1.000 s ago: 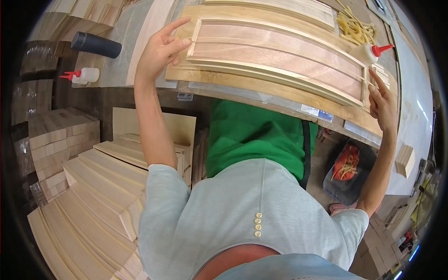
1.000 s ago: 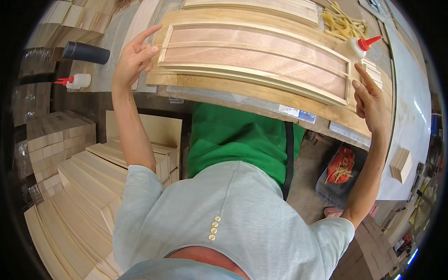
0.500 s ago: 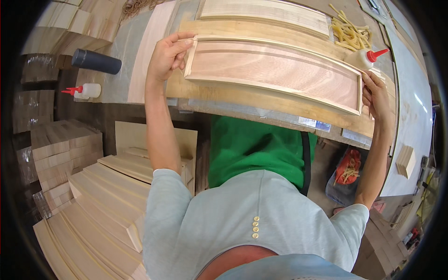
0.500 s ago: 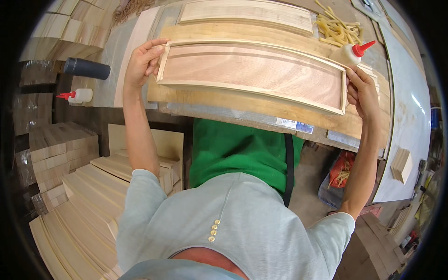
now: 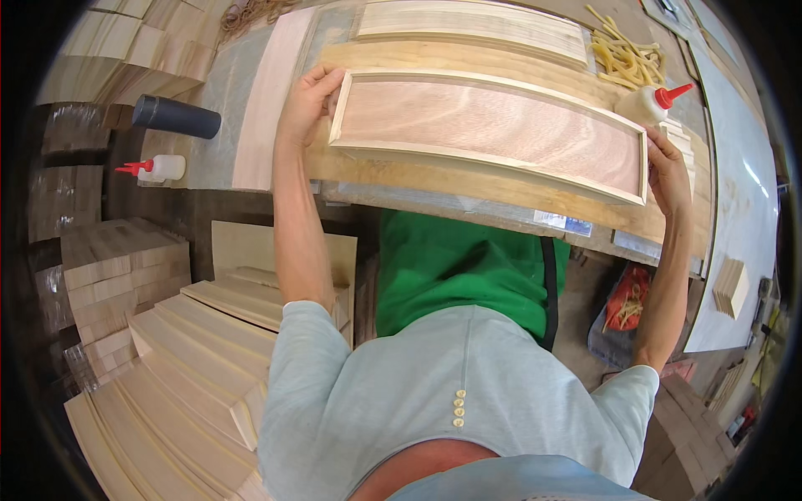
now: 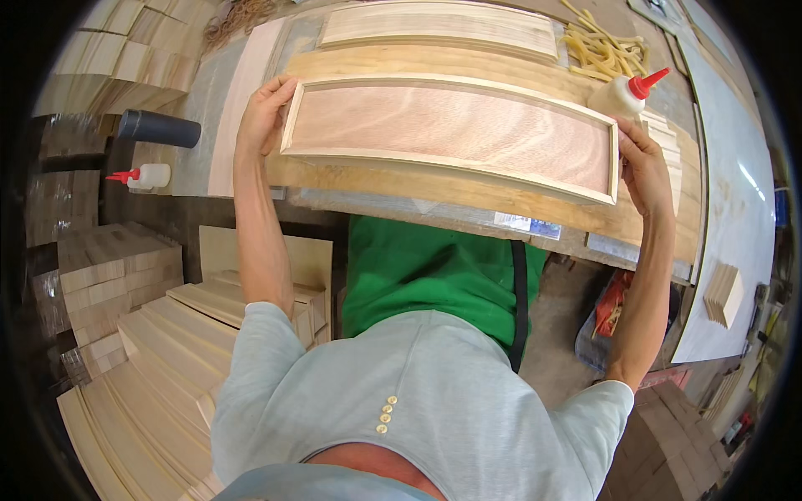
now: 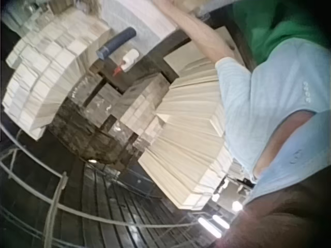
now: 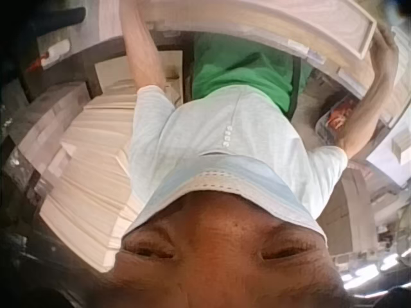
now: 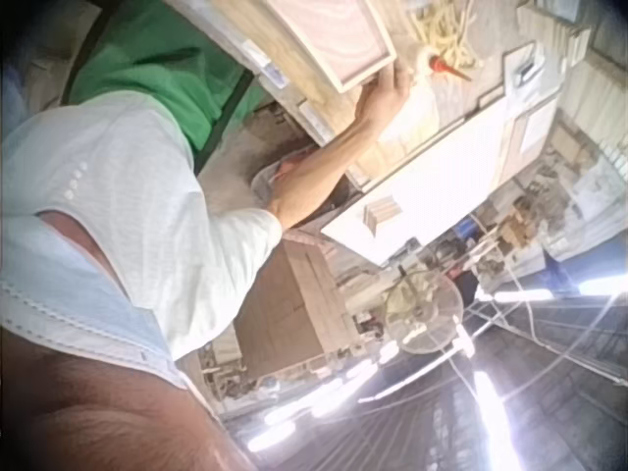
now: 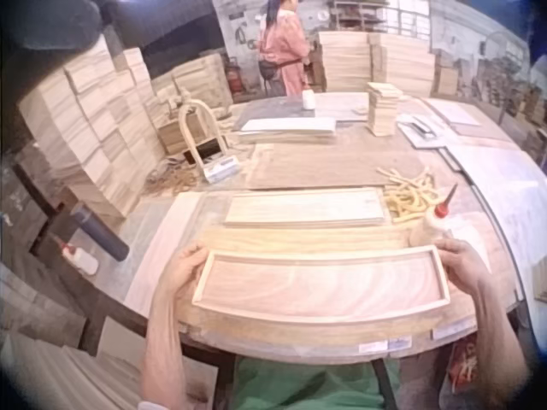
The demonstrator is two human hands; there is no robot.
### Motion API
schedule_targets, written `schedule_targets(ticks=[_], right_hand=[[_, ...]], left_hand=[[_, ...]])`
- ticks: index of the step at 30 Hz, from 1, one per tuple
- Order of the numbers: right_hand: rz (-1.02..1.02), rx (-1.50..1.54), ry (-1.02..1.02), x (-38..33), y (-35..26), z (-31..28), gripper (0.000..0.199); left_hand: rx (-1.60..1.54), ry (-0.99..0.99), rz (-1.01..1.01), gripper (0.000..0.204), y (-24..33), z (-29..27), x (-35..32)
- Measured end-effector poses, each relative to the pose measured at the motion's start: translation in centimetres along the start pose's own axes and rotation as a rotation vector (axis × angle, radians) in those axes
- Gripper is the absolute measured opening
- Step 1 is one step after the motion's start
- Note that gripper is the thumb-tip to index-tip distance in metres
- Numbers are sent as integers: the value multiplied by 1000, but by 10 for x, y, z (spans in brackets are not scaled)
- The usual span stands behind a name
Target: The recorder is assembling and gluing wooden box components in a factory setting.
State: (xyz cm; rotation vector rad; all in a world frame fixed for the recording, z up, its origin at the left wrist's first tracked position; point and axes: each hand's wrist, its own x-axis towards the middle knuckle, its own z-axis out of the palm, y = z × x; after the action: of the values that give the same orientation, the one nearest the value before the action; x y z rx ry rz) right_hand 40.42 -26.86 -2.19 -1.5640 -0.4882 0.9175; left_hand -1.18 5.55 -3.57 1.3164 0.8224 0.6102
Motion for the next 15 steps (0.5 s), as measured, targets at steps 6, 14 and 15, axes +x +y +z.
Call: schedule_targets(ticks=[6,14,15], right_hand=[[-267,-529,29,-25,-12,-6,39],[-444,-804,-81,-37,-16,22,42],[-429,-808,-89,-35,-16,20,51]], left_hand=[[364,85,206,38,28,24,-38],[222,29,118,37,20,36,-30],[262,24,103,44,21,38,-28]])
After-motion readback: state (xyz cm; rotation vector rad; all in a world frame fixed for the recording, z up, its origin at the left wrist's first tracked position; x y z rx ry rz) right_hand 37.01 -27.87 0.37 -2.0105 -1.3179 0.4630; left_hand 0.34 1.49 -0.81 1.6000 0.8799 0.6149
